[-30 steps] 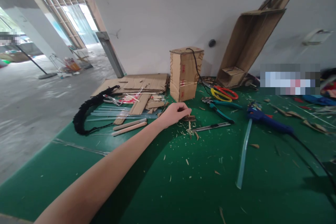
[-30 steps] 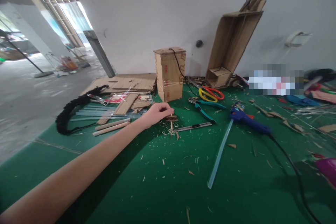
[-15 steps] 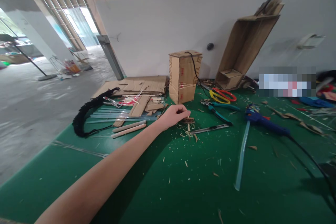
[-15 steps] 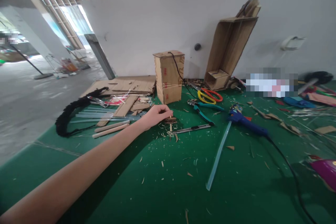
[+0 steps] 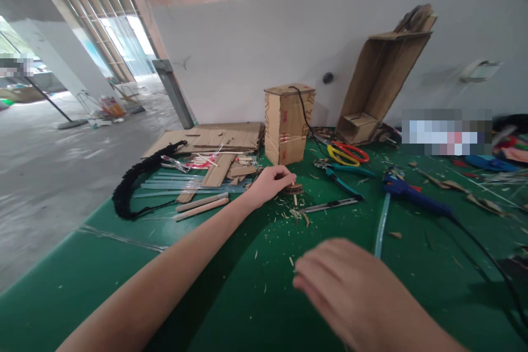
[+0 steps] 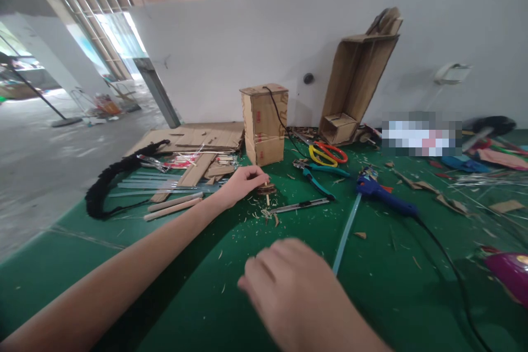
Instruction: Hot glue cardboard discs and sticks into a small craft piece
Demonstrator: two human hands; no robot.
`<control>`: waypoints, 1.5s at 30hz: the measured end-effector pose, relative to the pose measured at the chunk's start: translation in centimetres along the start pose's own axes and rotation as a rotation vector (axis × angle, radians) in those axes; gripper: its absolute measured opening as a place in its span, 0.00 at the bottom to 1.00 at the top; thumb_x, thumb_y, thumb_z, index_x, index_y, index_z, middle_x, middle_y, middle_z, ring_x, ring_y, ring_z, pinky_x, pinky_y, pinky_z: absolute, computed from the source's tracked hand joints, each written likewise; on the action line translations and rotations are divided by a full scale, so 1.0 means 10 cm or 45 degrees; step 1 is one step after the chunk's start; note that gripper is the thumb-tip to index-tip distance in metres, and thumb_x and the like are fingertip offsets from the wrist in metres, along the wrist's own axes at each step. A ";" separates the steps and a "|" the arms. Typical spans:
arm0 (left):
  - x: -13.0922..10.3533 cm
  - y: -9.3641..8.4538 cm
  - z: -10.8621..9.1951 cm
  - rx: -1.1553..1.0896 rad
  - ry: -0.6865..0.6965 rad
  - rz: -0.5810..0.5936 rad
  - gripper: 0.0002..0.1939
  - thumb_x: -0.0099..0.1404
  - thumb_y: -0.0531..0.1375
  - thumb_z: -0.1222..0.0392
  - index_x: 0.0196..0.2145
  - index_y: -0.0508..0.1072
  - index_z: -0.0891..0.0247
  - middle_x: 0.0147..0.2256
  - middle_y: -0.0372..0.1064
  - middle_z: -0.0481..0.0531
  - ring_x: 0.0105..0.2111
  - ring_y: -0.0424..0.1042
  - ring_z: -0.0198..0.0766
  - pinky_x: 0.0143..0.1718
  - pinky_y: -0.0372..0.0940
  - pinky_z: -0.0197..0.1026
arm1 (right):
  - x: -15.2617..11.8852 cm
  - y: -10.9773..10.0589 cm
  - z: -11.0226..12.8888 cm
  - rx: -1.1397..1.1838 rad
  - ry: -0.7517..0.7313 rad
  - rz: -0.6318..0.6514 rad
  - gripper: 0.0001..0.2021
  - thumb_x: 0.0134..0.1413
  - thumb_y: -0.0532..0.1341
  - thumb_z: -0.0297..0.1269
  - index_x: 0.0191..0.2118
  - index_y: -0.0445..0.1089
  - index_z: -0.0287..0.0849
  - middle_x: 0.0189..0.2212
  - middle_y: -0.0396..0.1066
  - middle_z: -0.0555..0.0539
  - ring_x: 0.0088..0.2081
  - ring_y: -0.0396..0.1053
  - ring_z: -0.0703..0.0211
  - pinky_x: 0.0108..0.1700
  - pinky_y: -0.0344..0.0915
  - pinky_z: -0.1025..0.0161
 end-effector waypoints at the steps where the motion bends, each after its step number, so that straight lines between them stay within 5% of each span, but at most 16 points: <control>1: 0.00 -0.01 0.01 -0.014 0.004 -0.016 0.15 0.56 0.55 0.50 0.25 0.69 0.67 0.23 0.64 0.47 0.24 0.61 0.31 0.27 0.56 0.34 | 0.09 -0.01 -0.18 -0.113 -0.013 -0.038 0.12 0.57 0.48 0.32 0.37 0.68 0.42 0.31 0.70 0.46 0.35 0.65 0.57 0.39 0.61 0.55; 6: 0.01 -0.02 0.02 -0.011 0.040 -0.055 0.16 0.56 0.54 0.50 0.27 0.71 0.67 0.25 0.67 0.49 0.26 0.63 0.32 0.30 0.58 0.35 | 0.22 0.08 -1.04 -0.417 0.112 0.013 0.11 0.55 0.51 0.37 0.38 0.67 0.40 0.41 0.67 0.42 0.42 0.62 0.51 0.41 0.58 0.53; 10: 0.01 -0.03 0.01 -0.029 0.033 -0.058 0.15 0.55 0.55 0.50 0.26 0.71 0.67 0.24 0.67 0.48 0.26 0.63 0.32 0.29 0.58 0.35 | 0.15 0.23 -1.32 -0.247 0.241 0.128 0.08 0.57 0.49 0.35 0.32 0.63 0.41 0.32 0.67 0.46 0.33 0.63 0.59 0.35 0.58 0.61; 17: 0.03 -0.04 0.06 -0.064 0.015 0.009 0.16 0.56 0.55 0.50 0.26 0.70 0.67 0.25 0.66 0.49 0.26 0.63 0.32 0.29 0.57 0.35 | 0.17 0.25 -1.15 -0.388 0.079 0.093 0.15 0.61 0.42 0.40 0.35 0.63 0.42 0.27 0.68 0.49 0.27 0.65 0.64 0.22 0.46 0.66; 25: 0.05 -0.01 0.06 0.028 -0.008 0.056 0.16 0.55 0.55 0.50 0.28 0.73 0.67 0.27 0.69 0.50 0.29 0.65 0.35 0.32 0.58 0.36 | 0.21 0.25 -1.29 -0.610 0.447 0.000 0.24 0.57 0.41 0.53 0.25 0.63 0.42 0.20 0.69 0.50 0.24 0.66 0.62 0.21 0.34 0.64; 38: 0.09 -0.05 -0.09 0.158 0.071 0.058 0.14 0.57 0.53 0.53 0.26 0.72 0.66 0.27 0.69 0.50 0.29 0.65 0.34 0.32 0.58 0.36 | 0.28 0.33 -1.29 -0.673 0.379 0.008 0.23 0.60 0.39 0.47 0.27 0.63 0.41 0.23 0.68 0.49 0.26 0.66 0.61 0.21 0.37 0.64; 45: 0.09 0.00 0.02 0.134 -0.019 0.061 0.15 0.56 0.53 0.52 0.27 0.73 0.66 0.27 0.70 0.50 0.29 0.65 0.35 0.32 0.58 0.36 | 0.30 0.33 -1.23 -0.739 0.311 -0.013 0.20 0.60 0.40 0.44 0.27 0.62 0.41 0.20 0.68 0.48 0.23 0.66 0.61 0.21 0.38 0.65</control>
Point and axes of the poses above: each hand's wrist, its own x-axis towards the middle knuckle, its own y-axis out of the palm, z = x × y, the point moved 5 cm from there along x, towards the middle knuckle
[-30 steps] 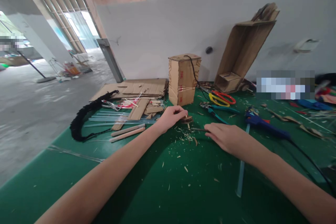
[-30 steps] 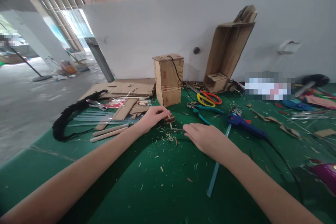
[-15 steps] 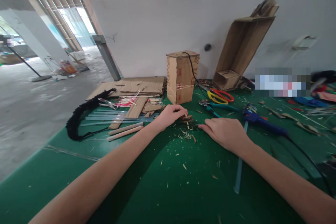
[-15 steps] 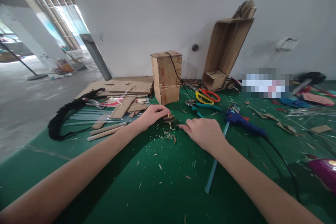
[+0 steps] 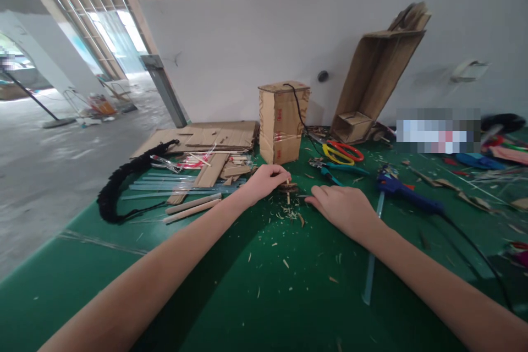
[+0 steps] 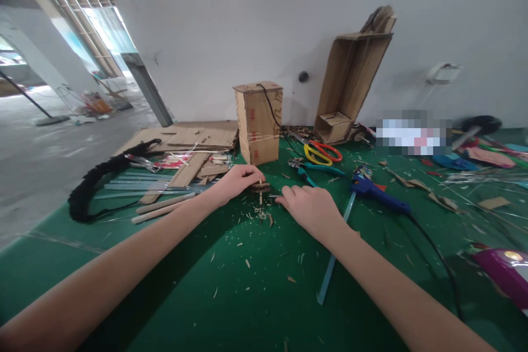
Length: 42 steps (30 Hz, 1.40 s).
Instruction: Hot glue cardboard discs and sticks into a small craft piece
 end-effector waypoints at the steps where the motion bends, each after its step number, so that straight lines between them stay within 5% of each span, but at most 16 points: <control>1: 0.00 0.01 0.01 -0.010 0.001 -0.007 0.15 0.56 0.53 0.52 0.27 0.73 0.66 0.27 0.70 0.50 0.29 0.65 0.35 0.32 0.58 0.36 | 0.01 0.01 0.00 -0.008 0.019 0.031 0.21 0.60 0.40 0.45 0.27 0.63 0.41 0.19 0.68 0.48 0.22 0.67 0.60 0.21 0.38 0.65; 12: -0.03 0.04 0.03 -0.168 0.007 -0.040 0.16 0.56 0.54 0.51 0.25 0.72 0.67 0.25 0.68 0.49 0.27 0.64 0.33 0.30 0.57 0.35 | 0.05 0.11 0.04 -0.031 0.014 0.309 0.25 0.59 0.38 0.47 0.29 0.66 0.39 0.17 0.69 0.44 0.19 0.69 0.53 0.19 0.50 0.65; 26: -0.05 0.03 0.01 -0.189 0.080 -0.009 0.17 0.56 0.54 0.50 0.28 0.73 0.68 0.28 0.69 0.51 0.29 0.65 0.34 0.31 0.58 0.35 | 0.07 0.08 0.08 0.063 -0.079 0.389 0.24 0.59 0.41 0.45 0.26 0.68 0.38 0.18 0.70 0.42 0.20 0.70 0.51 0.17 0.53 0.64; 42: -0.07 0.03 -0.02 -0.108 0.051 0.028 0.16 0.59 0.53 0.54 0.32 0.74 0.67 0.32 0.72 0.53 0.31 0.67 0.35 0.32 0.59 0.35 | -0.08 0.07 0.05 -0.055 0.085 0.235 0.25 0.60 0.38 0.47 0.27 0.65 0.39 0.13 0.67 0.46 0.16 0.67 0.57 0.18 0.43 0.66</control>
Point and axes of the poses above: each hand's wrist, its own x-axis towards the middle knuckle, its own y-axis out of the palm, z = x × y, the point moved 5 cm from there along x, towards the middle knuckle
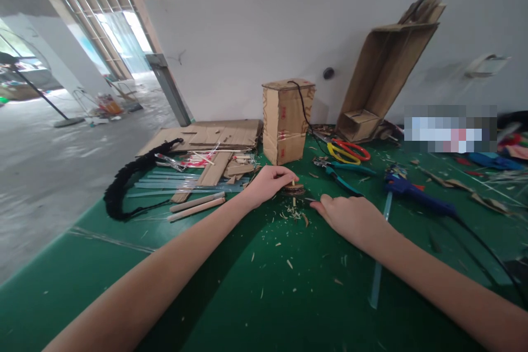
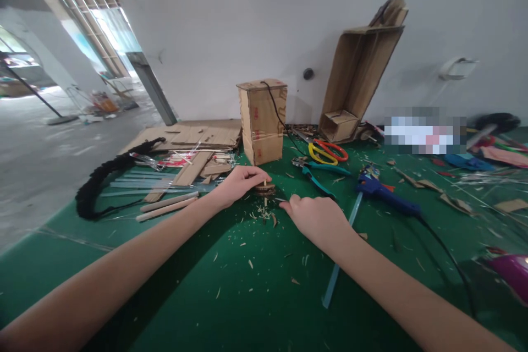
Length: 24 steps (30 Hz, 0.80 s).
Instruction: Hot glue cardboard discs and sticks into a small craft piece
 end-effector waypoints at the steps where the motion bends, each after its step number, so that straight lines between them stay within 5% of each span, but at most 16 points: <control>1: 0.00 0.00 0.01 0.004 0.001 0.002 0.16 0.59 0.53 0.54 0.33 0.74 0.67 0.32 0.72 0.53 0.32 0.67 0.35 0.32 0.59 0.35 | 0.01 0.00 0.00 0.016 -0.021 0.015 0.24 0.59 0.39 0.47 0.27 0.66 0.39 0.13 0.67 0.46 0.16 0.67 0.57 0.18 0.43 0.66; 11: -0.01 0.02 -0.01 0.019 0.021 0.009 0.17 0.59 0.53 0.52 0.33 0.74 0.67 0.33 0.72 0.54 0.32 0.68 0.35 0.33 0.60 0.35 | 0.06 -0.07 0.00 0.108 -0.111 0.172 0.23 0.59 0.42 0.45 0.25 0.68 0.37 0.16 0.68 0.43 0.20 0.69 0.54 0.16 0.45 0.65; 24: 0.00 0.03 0.00 -0.012 0.029 0.012 0.15 0.58 0.54 0.52 0.32 0.74 0.66 0.31 0.72 0.53 0.30 0.67 0.34 0.31 0.60 0.35 | -0.06 -0.01 0.12 0.241 0.084 0.213 0.22 0.59 0.42 0.42 0.26 0.68 0.38 0.18 0.69 0.43 0.19 0.69 0.52 0.16 0.53 0.64</control>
Point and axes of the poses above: each hand's wrist, its own x-axis towards the middle knuckle, its own y-axis out of the palm, z = x × y, the point moved 5 cm from there along x, towards the middle knuckle
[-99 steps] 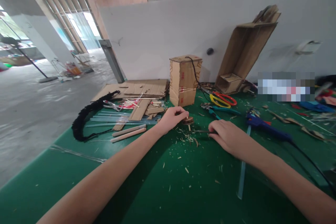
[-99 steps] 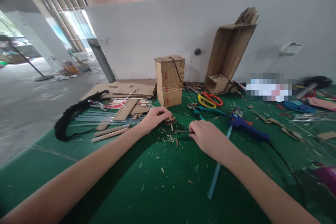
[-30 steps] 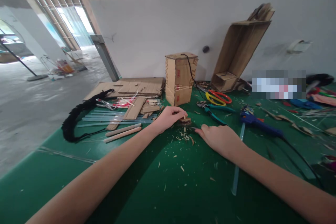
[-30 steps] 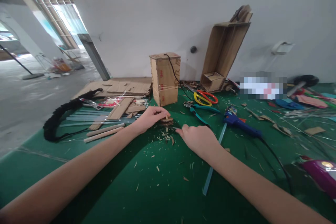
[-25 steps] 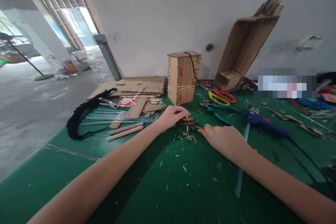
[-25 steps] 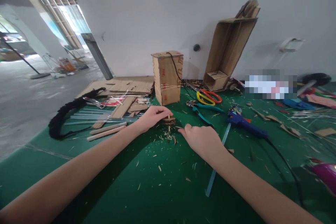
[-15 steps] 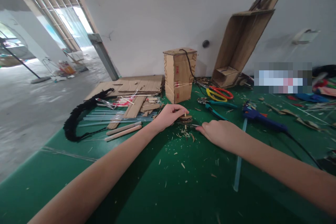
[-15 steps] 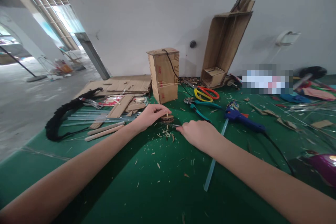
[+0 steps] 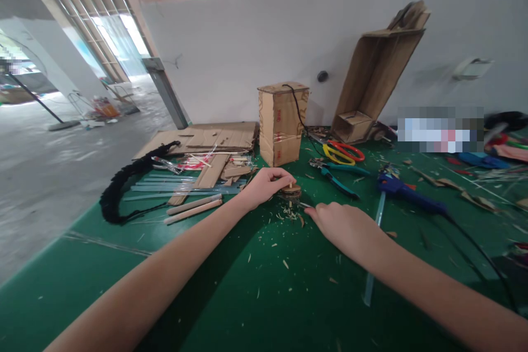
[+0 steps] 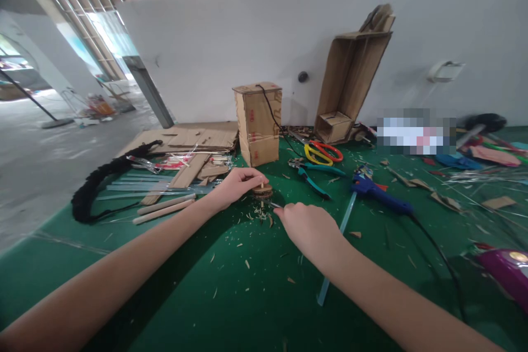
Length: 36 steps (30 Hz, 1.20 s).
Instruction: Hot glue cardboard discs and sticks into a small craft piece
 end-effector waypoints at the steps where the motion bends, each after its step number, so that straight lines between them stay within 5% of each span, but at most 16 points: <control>1: 0.00 0.00 0.00 -0.006 0.004 0.002 0.15 0.58 0.54 0.52 0.32 0.74 0.66 0.31 0.72 0.53 0.30 0.67 0.34 0.31 0.60 0.34 | -0.02 0.00 0.01 -0.007 0.000 -0.010 0.22 0.59 0.42 0.42 0.26 0.68 0.38 0.18 0.69 0.43 0.19 0.70 0.52 0.16 0.53 0.65; 14: -0.03 -0.04 -0.05 0.021 -0.032 -0.011 0.16 0.58 0.53 0.53 0.33 0.74 0.66 0.31 0.72 0.53 0.30 0.67 0.34 0.31 0.60 0.34 | -0.04 -0.12 -0.08 -0.110 0.008 -0.163 0.25 0.58 0.39 0.50 0.27 0.66 0.41 0.15 0.68 0.45 0.18 0.68 0.54 0.19 0.48 0.66; 24: -0.03 -0.03 -0.06 0.069 -0.007 0.020 0.16 0.59 0.52 0.53 0.34 0.74 0.67 0.33 0.72 0.53 0.30 0.66 0.34 0.30 0.58 0.35 | 0.03 -0.01 -0.10 -0.124 -0.239 -0.152 0.17 0.60 0.40 0.39 0.31 0.62 0.40 0.17 0.68 0.48 0.17 0.65 0.59 0.18 0.44 0.66; 28: -0.02 -0.02 -0.05 0.099 -0.006 0.028 0.16 0.59 0.52 0.53 0.34 0.74 0.66 0.33 0.72 0.52 0.30 0.66 0.34 0.30 0.58 0.35 | 0.02 -0.05 -0.09 -0.049 -0.337 -0.160 0.14 0.57 0.43 0.32 0.42 0.62 0.39 0.22 0.69 0.47 0.16 0.63 0.64 0.18 0.46 0.66; 31: -0.02 -0.02 -0.06 0.086 0.010 0.041 0.16 0.60 0.52 0.53 0.35 0.74 0.66 0.33 0.72 0.53 0.31 0.66 0.34 0.30 0.58 0.35 | 0.00 -0.09 -0.07 0.035 -0.411 -0.146 0.20 0.53 0.44 0.29 0.53 0.56 0.41 0.28 0.70 0.46 0.18 0.63 0.66 0.20 0.50 0.66; 36: -0.02 -0.02 -0.07 0.096 0.000 0.044 0.17 0.60 0.51 0.53 0.34 0.74 0.67 0.32 0.72 0.53 0.28 0.65 0.34 0.28 0.58 0.35 | -0.01 -0.10 -0.07 0.078 -0.430 -0.086 0.23 0.52 0.44 0.27 0.55 0.55 0.39 0.33 0.70 0.43 0.22 0.66 0.62 0.23 0.55 0.64</control>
Point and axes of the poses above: each hand's wrist, its own x-axis towards the middle knuckle, its own y-axis out of the palm, z = x × y, the point moved 5 cm from there along x, towards the middle knuckle
